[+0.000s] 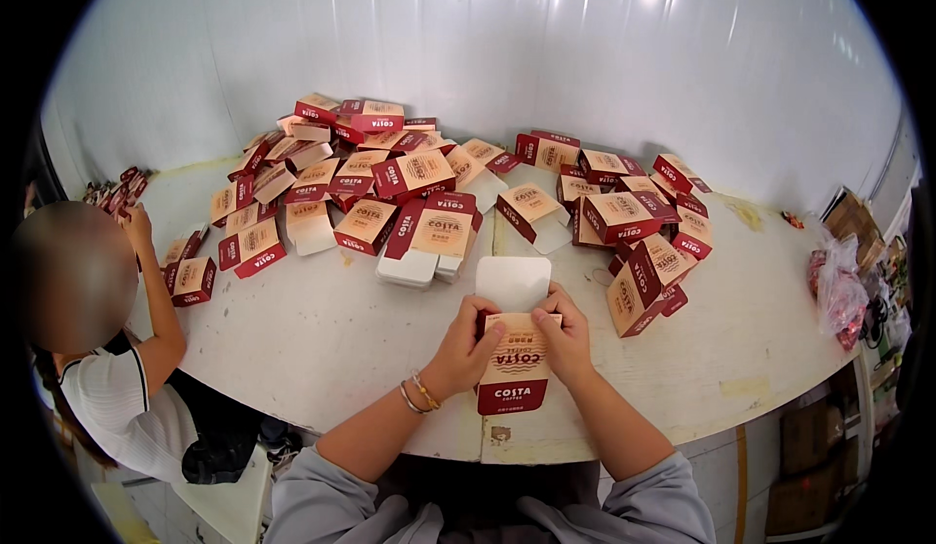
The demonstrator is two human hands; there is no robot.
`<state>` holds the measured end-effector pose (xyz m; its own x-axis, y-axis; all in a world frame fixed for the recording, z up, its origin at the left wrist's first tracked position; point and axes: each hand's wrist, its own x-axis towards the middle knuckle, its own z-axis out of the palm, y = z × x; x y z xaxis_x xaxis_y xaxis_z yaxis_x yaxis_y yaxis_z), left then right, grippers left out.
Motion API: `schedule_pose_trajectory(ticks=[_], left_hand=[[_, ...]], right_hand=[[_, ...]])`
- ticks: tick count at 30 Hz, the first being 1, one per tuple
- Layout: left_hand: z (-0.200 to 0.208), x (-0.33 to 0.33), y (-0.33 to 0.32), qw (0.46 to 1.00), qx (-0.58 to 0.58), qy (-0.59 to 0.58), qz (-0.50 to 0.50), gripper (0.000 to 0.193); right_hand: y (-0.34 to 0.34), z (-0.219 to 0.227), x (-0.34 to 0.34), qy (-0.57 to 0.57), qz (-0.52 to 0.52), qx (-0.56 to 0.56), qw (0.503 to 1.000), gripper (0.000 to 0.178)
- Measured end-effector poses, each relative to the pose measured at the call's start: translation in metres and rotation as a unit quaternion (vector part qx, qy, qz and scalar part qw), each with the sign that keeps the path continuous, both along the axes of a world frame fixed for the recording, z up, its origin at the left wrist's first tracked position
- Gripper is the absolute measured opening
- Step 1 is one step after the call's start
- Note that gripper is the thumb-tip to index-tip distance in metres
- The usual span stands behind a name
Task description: The person assembles small cardboard boxes by folding the flaps and tucking them into slots. They handle the boxes one at a time, picking them from a pile on the table and placing the finished units back down.
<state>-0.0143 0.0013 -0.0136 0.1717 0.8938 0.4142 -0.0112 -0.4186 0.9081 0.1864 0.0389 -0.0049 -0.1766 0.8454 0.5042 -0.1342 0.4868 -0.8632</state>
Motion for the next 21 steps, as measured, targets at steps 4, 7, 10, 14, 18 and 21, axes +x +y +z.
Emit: schedule_pose_trajectory(ticks=[4, 7, 10, 14, 18, 21], left_hand=[[0.002, -0.003, -0.002, 1.000, -0.009, 0.020, 0.003, 0.013], [0.004, -0.006, -0.002, 1.000, -0.005, 0.027, -0.003, 0.012], [0.004, -0.003, 0.001, 1.000, 0.012, 0.002, 0.004, 0.015], [0.003, 0.008, -0.002, 0.998, -0.009, -0.068, 0.008, 0.033], [0.014, 0.012, -0.009, 0.996, 0.015, -0.093, -0.004, 0.046], [0.011, 0.010, -0.004, 0.996, 0.072, -0.052, 0.023, 0.052]], right_hand=[[0.000, -0.003, 0.004, -0.018, -0.008, 0.037, 0.999, 0.026], [-0.002, -0.009, -0.001, 0.025, -0.003, 0.018, 1.000, 0.019], [-0.010, 0.014, -0.015, 0.136, 0.017, -0.097, 0.986, 0.025], [-0.008, 0.031, -0.013, 0.168, 0.049, -0.144, 0.974, 0.052], [0.004, 0.020, -0.002, 0.113, 0.025, -0.123, 0.986, 0.050], [0.009, 0.017, 0.006, 0.069, 0.015, -0.055, 0.996, 0.039]])
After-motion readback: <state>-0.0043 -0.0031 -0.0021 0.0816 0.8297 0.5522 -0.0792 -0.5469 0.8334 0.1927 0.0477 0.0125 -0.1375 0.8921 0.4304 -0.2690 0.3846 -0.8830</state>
